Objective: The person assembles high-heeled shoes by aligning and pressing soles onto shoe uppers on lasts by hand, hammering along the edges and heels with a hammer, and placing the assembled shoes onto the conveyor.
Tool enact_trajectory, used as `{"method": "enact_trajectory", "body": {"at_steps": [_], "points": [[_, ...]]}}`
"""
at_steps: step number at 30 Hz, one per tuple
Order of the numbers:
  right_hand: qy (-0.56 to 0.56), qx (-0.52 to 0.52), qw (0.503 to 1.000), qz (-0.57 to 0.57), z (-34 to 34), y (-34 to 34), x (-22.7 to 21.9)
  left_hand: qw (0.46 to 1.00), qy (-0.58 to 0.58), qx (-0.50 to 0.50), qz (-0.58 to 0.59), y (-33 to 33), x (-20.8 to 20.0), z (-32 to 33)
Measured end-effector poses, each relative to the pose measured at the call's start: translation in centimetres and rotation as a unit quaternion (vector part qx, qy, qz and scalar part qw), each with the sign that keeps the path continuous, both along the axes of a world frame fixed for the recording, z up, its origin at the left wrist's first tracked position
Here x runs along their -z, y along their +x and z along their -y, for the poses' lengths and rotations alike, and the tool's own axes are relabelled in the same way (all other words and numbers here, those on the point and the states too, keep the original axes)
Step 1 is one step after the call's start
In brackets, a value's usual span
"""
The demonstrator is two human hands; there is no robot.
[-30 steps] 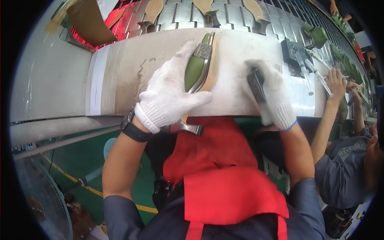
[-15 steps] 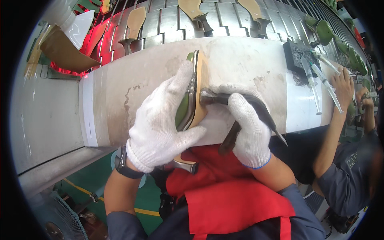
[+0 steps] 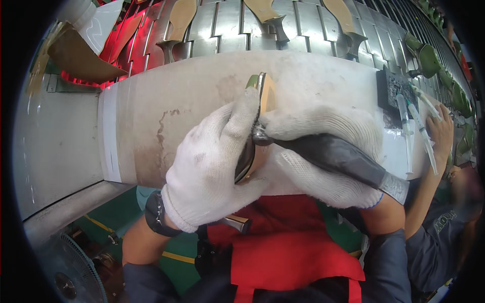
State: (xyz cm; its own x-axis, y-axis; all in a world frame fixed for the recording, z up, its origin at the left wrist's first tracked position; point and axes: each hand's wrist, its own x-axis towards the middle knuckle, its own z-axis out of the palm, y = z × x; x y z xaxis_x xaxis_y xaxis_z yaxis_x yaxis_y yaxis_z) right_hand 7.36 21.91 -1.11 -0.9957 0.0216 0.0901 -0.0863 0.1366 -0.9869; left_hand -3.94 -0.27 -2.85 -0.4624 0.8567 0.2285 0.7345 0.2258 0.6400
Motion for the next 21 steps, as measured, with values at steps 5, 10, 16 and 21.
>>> {"method": "enact_trajectory", "body": {"at_steps": [5, 10, 16, 21], "points": [[-0.146, 0.114, 0.976, 0.113, 2.2, 1.3, 1.3, 0.999, -0.024, -0.029, 0.028, 0.0, -0.1, 0.6], [-0.105, 0.144, 0.981, 0.08, 2.3, 1.2, 2.2, 0.998, -0.042, -0.032, 0.034, -0.2, 0.1, 1.0], [0.017, 0.091, 0.99, 0.103, 1.0, -2.2, -1.5, 0.998, -0.007, -0.028, 0.055, -0.7, 0.7, 1.2], [0.004, 0.122, 0.988, 0.093, 0.7, -5.1, -2.3, 0.999, -0.002, -0.006, 0.041, -1.0, 0.5, 1.6]]}}
